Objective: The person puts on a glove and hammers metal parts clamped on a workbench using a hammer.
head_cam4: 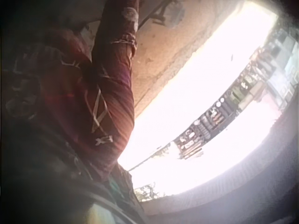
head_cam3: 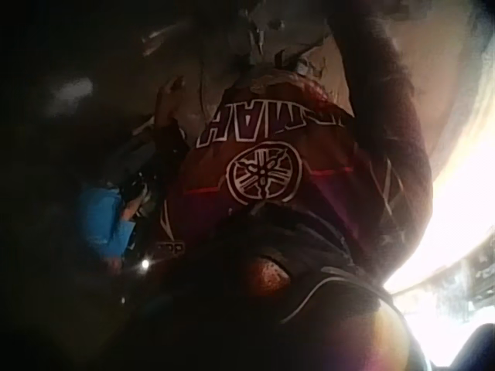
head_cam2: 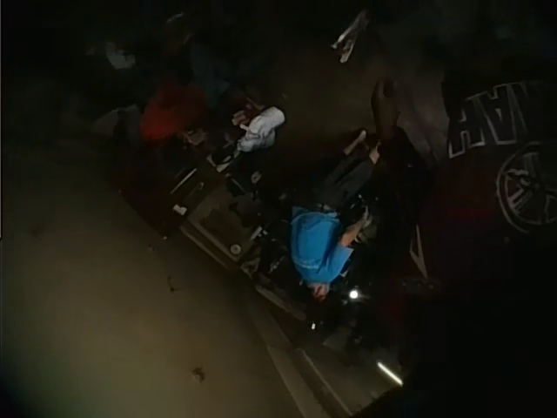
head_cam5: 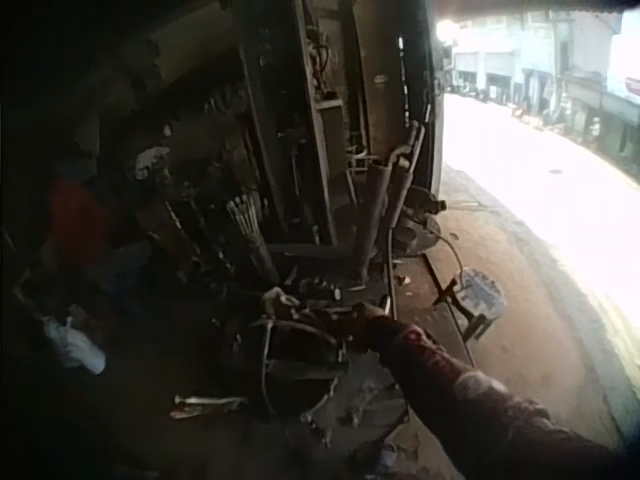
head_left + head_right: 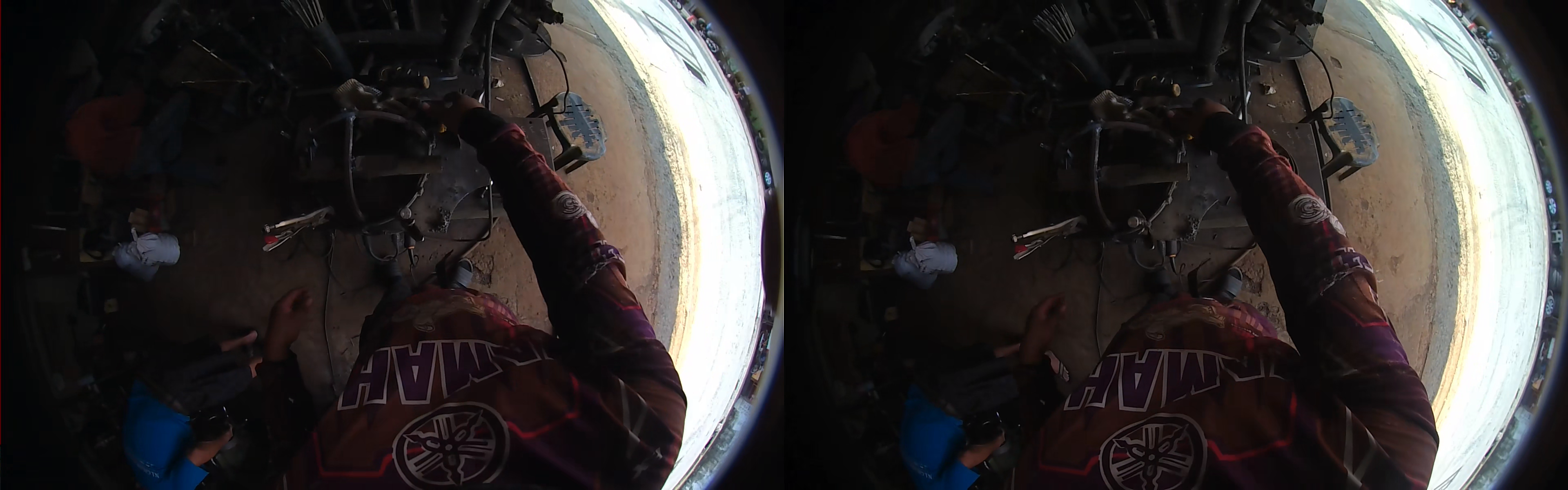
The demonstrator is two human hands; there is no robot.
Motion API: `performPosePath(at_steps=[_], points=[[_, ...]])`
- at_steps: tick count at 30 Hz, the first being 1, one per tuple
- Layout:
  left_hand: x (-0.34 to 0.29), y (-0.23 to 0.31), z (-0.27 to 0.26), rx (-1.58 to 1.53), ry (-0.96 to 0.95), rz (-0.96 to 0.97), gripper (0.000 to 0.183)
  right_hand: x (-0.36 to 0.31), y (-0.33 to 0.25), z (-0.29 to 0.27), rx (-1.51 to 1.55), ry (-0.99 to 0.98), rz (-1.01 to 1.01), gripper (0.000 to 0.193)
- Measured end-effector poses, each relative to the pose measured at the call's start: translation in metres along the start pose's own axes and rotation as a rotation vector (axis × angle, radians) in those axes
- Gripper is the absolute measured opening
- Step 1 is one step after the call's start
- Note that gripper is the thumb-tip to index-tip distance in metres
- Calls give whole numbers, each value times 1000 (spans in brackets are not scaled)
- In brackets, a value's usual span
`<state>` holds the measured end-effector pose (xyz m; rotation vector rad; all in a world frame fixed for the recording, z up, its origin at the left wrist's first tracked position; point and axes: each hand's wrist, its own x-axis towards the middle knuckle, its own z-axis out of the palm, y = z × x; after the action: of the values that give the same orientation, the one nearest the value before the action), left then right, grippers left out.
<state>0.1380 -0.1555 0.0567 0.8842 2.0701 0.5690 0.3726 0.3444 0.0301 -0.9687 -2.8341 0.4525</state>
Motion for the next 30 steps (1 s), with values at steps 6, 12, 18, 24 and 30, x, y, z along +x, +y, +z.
performPosePath(at_steps=[6,12,18,24,30], points=[[36,20,-76,-497,153,94,32,15,11,-1,-23,119,-52,47],[116,76,-161,-670,159,392,31,7,-82,-77,1041,308,162,41],[264,178,-140,-258,-136,556,31,-7,-93,-101,1218,422,59,36],[368,241,-75,298,-205,875,38,-36,-110,-140,870,610,59,29],[409,231,-48,439,-482,730,37,-85,-115,-142,1105,809,237,34]])
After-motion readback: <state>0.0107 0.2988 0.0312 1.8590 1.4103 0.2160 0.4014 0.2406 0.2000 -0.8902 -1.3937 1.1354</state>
